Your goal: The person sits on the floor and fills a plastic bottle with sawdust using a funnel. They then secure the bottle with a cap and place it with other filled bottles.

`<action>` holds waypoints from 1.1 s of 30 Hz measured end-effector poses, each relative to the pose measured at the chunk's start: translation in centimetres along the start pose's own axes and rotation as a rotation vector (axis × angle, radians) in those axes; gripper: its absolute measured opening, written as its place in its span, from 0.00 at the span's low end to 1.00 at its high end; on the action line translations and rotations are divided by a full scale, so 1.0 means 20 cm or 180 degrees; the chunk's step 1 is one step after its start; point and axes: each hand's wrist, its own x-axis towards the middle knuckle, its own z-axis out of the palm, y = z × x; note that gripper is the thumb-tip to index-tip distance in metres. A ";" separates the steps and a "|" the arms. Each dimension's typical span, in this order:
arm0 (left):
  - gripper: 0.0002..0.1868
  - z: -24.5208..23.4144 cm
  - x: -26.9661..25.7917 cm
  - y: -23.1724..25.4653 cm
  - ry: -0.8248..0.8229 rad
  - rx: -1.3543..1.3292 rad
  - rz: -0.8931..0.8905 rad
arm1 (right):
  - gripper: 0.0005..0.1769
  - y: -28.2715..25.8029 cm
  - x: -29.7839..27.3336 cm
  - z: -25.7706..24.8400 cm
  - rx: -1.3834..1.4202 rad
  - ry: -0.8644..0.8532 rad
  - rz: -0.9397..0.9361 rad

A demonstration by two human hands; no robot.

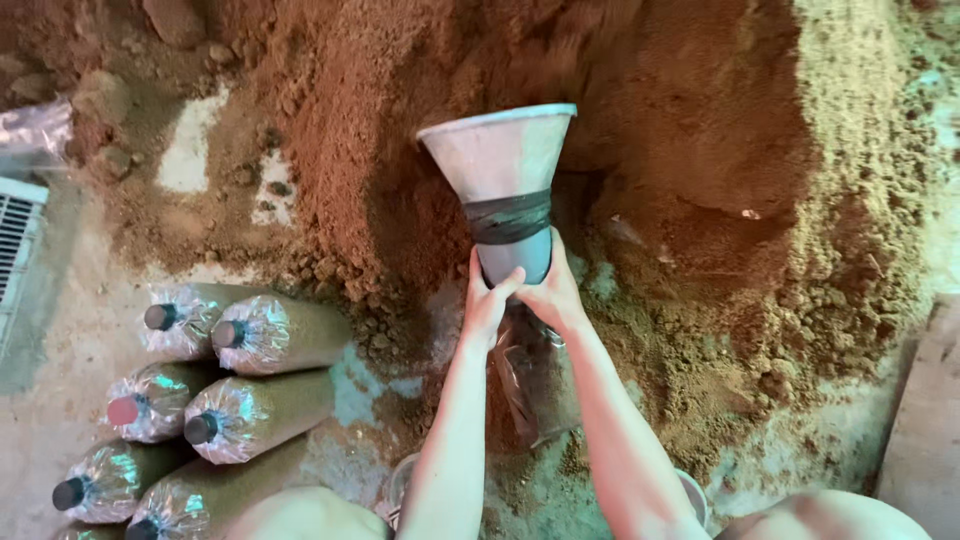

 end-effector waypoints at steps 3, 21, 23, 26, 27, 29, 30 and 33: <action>0.64 0.00 -0.03 -0.07 -0.0025 -0.0037 0.0178 | 0.71 -0.02 -0.08 -0.03 0.0077 -0.0019 -0.0074; 0.61 -0.09 -0.58 0.08 -0.1187 -0.0259 0.1731 | 0.85 -0.06 -0.60 -0.21 0.1356 0.0735 -0.1957; 0.59 -0.14 -0.45 -0.06 -0.1242 -0.0421 0.1947 | 0.85 -0.09 -0.68 -0.21 0.1221 0.0769 -0.1864; 0.57 -0.14 -0.56 0.00 -0.1441 -0.0303 0.1948 | 0.88 -0.01 -0.71 -0.27 0.0959 0.0892 -0.1819; 0.57 -0.12 -0.61 0.02 -0.1453 -0.0301 0.1983 | 0.88 -0.01 -0.74 -0.30 0.0963 0.0904 -0.1854; 0.61 -0.10 -0.70 0.07 -0.1402 0.0022 0.2181 | 0.84 -0.01 -0.76 -0.35 0.0958 0.0936 -0.2122; 0.61 -0.12 -0.73 0.11 -0.1397 0.0012 0.2205 | 0.84 -0.04 -0.78 -0.34 0.0951 0.0931 -0.2146; 0.60 -0.11 -0.79 0.16 -0.1440 -0.0139 0.2338 | 0.84 -0.05 -0.82 -0.38 0.0773 0.1056 -0.2209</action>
